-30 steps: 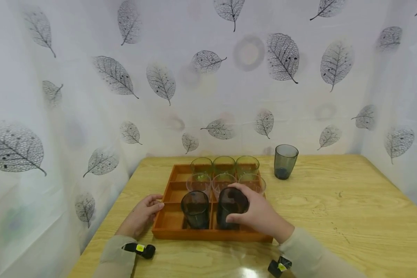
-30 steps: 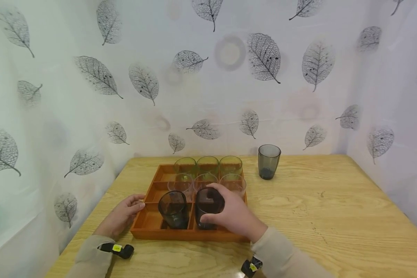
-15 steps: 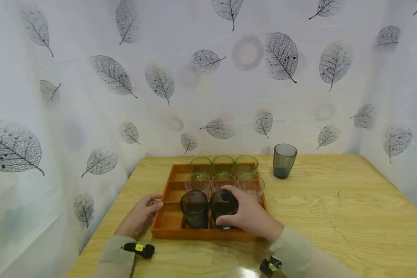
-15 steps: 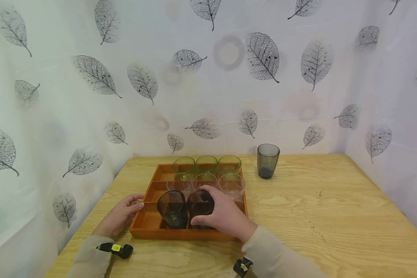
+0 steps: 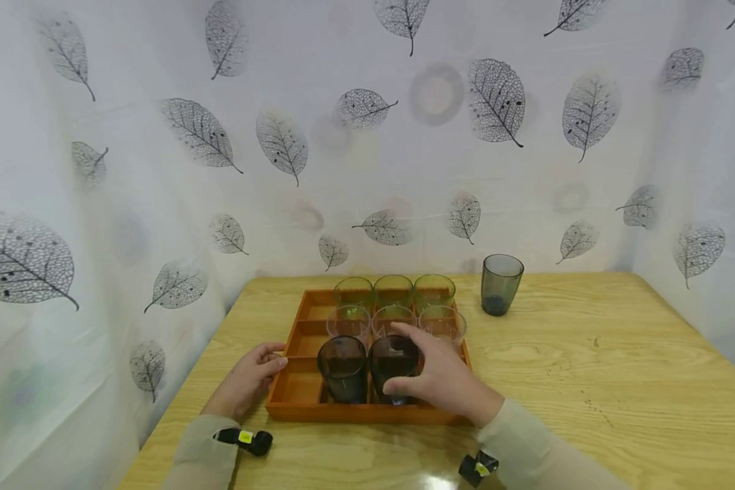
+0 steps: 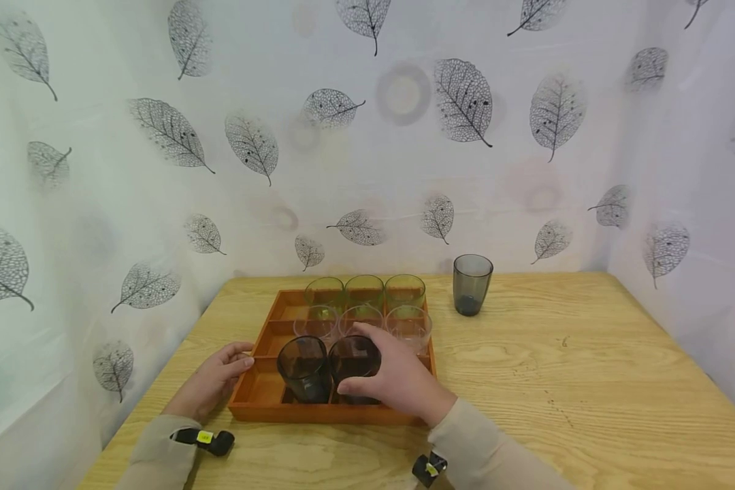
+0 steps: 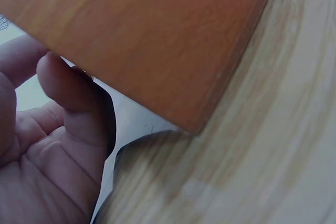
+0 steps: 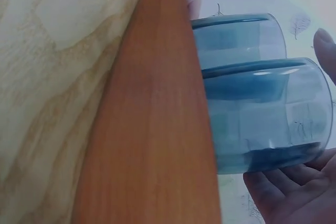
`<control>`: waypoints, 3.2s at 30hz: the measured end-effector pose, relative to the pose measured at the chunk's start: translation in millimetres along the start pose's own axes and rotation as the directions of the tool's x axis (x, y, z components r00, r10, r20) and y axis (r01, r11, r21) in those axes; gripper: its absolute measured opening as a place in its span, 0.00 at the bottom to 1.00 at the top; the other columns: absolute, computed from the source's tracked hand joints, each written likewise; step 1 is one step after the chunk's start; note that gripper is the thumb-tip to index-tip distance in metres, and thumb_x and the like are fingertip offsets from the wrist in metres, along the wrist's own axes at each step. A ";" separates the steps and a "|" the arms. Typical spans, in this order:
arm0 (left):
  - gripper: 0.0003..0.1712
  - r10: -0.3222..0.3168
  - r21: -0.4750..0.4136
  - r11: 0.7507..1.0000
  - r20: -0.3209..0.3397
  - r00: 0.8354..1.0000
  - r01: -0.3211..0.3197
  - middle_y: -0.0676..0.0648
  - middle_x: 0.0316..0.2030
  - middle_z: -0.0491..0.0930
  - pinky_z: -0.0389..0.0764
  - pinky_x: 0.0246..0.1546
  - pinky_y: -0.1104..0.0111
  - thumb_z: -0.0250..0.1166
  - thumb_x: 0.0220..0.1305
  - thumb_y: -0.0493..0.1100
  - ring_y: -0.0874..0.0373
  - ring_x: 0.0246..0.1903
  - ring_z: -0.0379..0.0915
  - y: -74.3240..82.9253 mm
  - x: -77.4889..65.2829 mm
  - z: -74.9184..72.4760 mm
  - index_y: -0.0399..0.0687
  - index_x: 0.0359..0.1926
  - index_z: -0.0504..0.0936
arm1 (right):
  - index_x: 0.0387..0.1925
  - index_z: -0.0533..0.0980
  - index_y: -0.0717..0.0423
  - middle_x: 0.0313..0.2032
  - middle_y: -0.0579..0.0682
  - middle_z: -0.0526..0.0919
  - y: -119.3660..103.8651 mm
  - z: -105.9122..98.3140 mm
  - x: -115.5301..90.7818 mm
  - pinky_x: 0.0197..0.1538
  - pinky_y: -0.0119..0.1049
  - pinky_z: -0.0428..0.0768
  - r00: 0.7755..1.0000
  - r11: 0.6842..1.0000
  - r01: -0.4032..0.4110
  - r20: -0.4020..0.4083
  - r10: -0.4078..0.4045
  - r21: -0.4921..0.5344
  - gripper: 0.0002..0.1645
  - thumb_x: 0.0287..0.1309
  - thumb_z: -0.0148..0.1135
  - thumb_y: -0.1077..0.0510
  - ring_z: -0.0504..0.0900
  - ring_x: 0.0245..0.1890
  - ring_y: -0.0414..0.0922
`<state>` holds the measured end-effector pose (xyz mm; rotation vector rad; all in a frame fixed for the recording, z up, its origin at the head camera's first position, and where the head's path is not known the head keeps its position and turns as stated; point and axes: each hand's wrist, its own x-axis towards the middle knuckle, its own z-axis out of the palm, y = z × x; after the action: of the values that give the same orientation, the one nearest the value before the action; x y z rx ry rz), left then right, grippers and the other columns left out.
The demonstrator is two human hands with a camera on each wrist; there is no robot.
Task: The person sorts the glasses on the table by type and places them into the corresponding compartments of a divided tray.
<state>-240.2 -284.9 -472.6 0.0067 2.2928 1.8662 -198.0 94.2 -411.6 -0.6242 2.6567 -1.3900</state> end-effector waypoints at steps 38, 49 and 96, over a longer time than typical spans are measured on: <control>0.26 0.002 0.002 1.000 0.009 1.000 -0.002 0.47 0.39 0.75 0.72 0.29 0.71 0.60 0.75 0.39 0.60 0.30 0.68 -0.7 0.2 -1.3 0.31 0.67 0.65 | 0.81 0.46 0.47 0.78 0.53 0.53 53.7 -121.7 -6.1 0.68 0.62 0.61 0.977 0.999 0.008 -0.214 -0.001 0.036 0.56 0.64 0.68 0.41 0.56 0.74 0.62; 0.29 -0.012 0.010 1.000 0.013 1.000 0.011 0.43 0.43 0.75 0.74 0.31 0.70 0.60 0.75 0.41 0.58 0.33 0.70 0.5 0.8 -1.4 0.31 0.69 0.64 | 0.81 0.42 0.47 0.78 0.57 0.49 71.7 -151.1 -1.3 0.69 0.67 0.54 0.958 0.998 -0.060 -0.281 0.049 -0.030 0.59 0.64 0.67 0.39 0.49 0.75 0.65; 0.27 0.012 0.002 1.000 0.017 1.000 -0.012 0.43 0.42 0.75 0.73 0.31 0.69 0.60 0.74 0.39 0.57 0.33 0.68 -0.5 3.6 -1.5 0.30 0.67 0.65 | 0.79 0.24 0.53 0.79 0.59 0.37 152.2 -162.6 64.9 0.70 0.64 0.54 0.920 0.972 -0.171 -0.325 0.217 0.164 0.72 0.61 0.67 0.34 0.43 0.77 0.62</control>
<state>-243.9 -286.1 -473.3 0.0363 2.2887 1.8627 -346.8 271.1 -430.9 -0.1043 2.7462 -1.7301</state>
